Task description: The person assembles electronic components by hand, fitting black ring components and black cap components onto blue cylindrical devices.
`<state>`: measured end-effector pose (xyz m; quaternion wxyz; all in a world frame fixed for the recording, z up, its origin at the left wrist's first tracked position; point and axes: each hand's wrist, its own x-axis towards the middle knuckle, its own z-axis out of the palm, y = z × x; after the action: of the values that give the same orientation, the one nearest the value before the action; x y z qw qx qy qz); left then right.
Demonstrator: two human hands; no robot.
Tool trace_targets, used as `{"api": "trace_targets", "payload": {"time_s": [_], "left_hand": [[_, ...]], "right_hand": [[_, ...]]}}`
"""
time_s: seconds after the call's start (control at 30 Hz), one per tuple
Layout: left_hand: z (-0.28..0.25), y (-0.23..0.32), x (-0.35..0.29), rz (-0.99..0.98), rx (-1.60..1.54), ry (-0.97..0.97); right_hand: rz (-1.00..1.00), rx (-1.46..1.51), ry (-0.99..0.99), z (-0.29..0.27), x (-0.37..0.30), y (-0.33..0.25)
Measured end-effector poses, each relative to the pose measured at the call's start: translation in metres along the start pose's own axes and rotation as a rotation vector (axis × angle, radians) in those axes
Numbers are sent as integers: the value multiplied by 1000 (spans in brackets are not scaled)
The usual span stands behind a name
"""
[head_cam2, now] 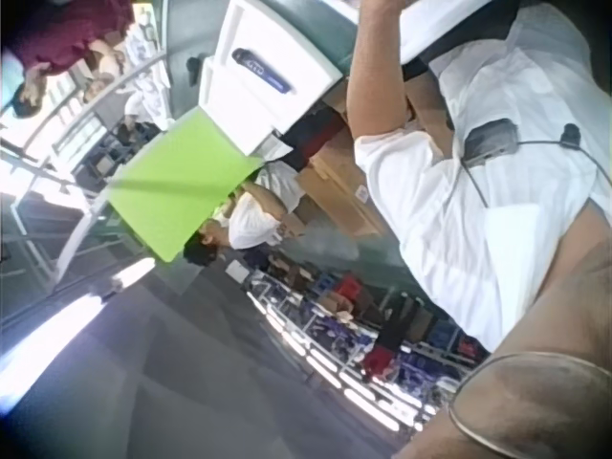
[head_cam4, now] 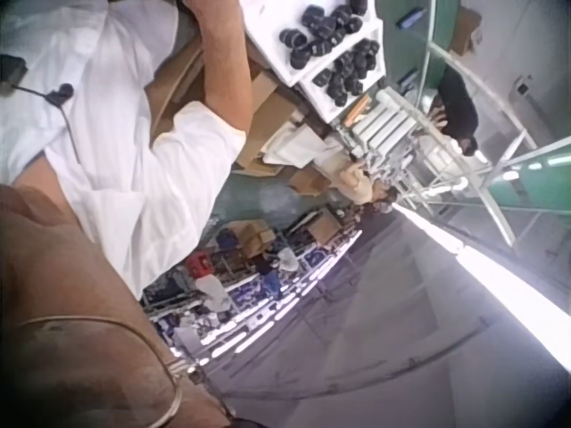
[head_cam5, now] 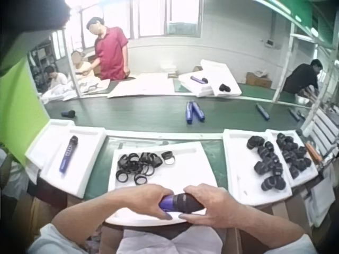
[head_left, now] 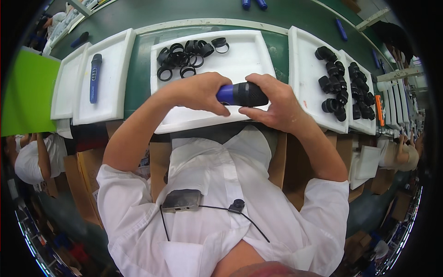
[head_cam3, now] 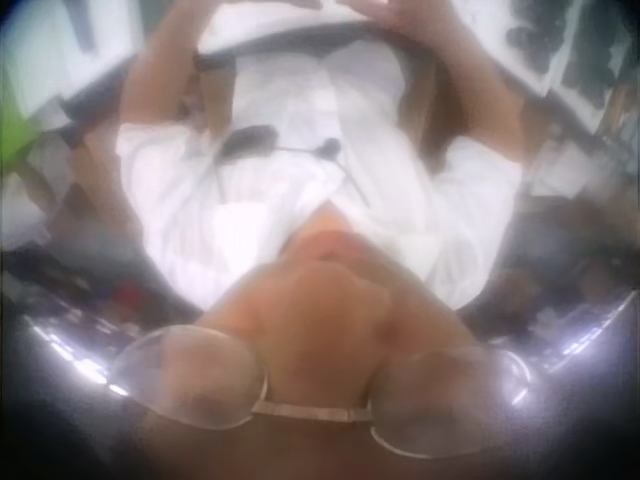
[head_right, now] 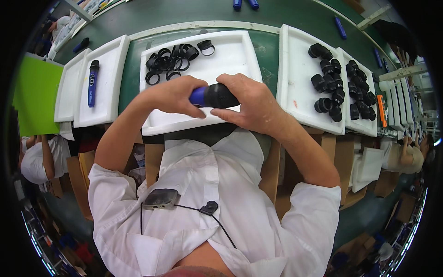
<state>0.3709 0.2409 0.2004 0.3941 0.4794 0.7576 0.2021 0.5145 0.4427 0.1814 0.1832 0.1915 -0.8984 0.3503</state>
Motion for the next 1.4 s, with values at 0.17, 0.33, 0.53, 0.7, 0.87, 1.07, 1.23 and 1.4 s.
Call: {"api": "trace_targets", "payload": {"time_s": [0.17,0.33,0.53,0.7,0.87,1.07,1.23,1.4], "left_hand": [[27,4,11,51,561,446],[52,-5,11,72,593,591],[9,1,0,-64,273,133],[31,-12,1,-113,391,282],[33,-29,-7,-122,379,462],[30,-64,-14,8,428,583],[-48,-100,-73,-461,271,828],[-37,-74,-79,-261,493,627]], "right_hand": [[291,-21,-167,1,5,12],[676,283,-404,-2,7,17],[118,-135,-195,4,6,6],[275,40,-270,13,13,15],[282,62,-293,25,34,23],[560,131,-460,34,56,20],[252,-42,-23,49,66,47],[-297,-475,-15,66,132,-12]]}}
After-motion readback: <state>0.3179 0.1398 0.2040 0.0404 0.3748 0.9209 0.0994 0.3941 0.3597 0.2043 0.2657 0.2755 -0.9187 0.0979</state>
